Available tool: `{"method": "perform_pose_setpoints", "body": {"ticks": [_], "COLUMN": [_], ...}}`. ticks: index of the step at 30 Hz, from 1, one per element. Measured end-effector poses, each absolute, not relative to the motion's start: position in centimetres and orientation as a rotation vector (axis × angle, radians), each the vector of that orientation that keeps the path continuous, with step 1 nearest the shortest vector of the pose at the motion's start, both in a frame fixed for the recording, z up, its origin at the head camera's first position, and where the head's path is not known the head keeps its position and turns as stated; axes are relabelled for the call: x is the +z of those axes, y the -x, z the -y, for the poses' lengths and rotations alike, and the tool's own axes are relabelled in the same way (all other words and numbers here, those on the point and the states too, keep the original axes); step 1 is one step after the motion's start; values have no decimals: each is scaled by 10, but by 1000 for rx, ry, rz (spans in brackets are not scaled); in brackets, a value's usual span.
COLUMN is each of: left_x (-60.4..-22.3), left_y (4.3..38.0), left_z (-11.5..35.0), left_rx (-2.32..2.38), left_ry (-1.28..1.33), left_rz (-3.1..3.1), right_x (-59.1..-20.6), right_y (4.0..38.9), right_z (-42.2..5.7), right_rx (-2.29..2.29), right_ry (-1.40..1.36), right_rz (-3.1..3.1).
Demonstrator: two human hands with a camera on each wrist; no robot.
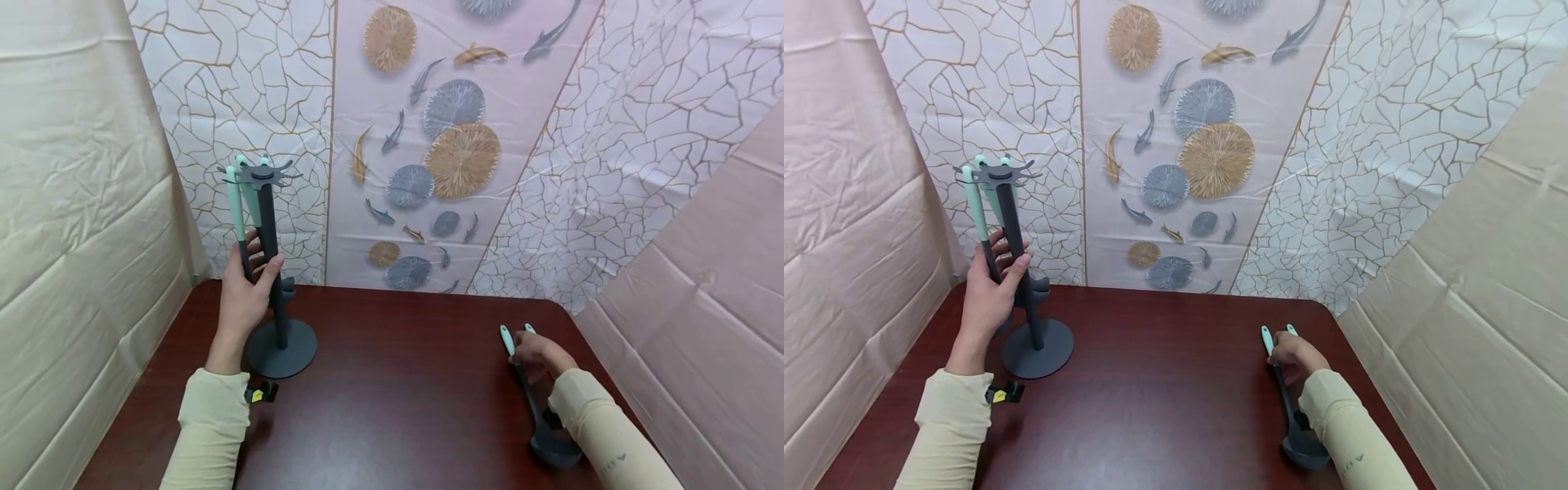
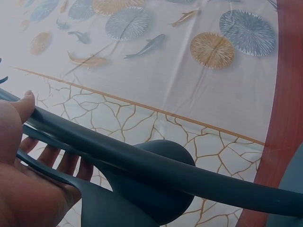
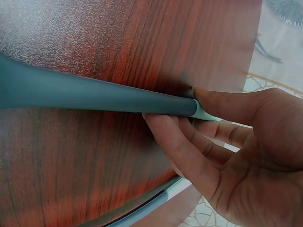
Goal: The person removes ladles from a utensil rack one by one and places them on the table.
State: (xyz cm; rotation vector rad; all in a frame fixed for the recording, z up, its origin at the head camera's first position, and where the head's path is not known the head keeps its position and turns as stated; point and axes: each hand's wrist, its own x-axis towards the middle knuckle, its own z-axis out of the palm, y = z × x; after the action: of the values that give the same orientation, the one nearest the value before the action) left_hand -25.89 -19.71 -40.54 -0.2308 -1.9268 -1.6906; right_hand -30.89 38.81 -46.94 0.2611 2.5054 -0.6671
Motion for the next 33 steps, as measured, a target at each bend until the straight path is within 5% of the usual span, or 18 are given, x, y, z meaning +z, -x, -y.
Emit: {"method": "perform_pose_setpoints", "body": {"ticks": [33], "left_x": [-402], "left_y": [255], "left_z": [193], "left_rx": [-1732], "left_ry": [250], "left_rz": [1910], "right_x": [-470], "right_y": [305], "right_z": [-388], "right_rx": [-678], "right_ry": [-244], "right_rz": [-2514]}}
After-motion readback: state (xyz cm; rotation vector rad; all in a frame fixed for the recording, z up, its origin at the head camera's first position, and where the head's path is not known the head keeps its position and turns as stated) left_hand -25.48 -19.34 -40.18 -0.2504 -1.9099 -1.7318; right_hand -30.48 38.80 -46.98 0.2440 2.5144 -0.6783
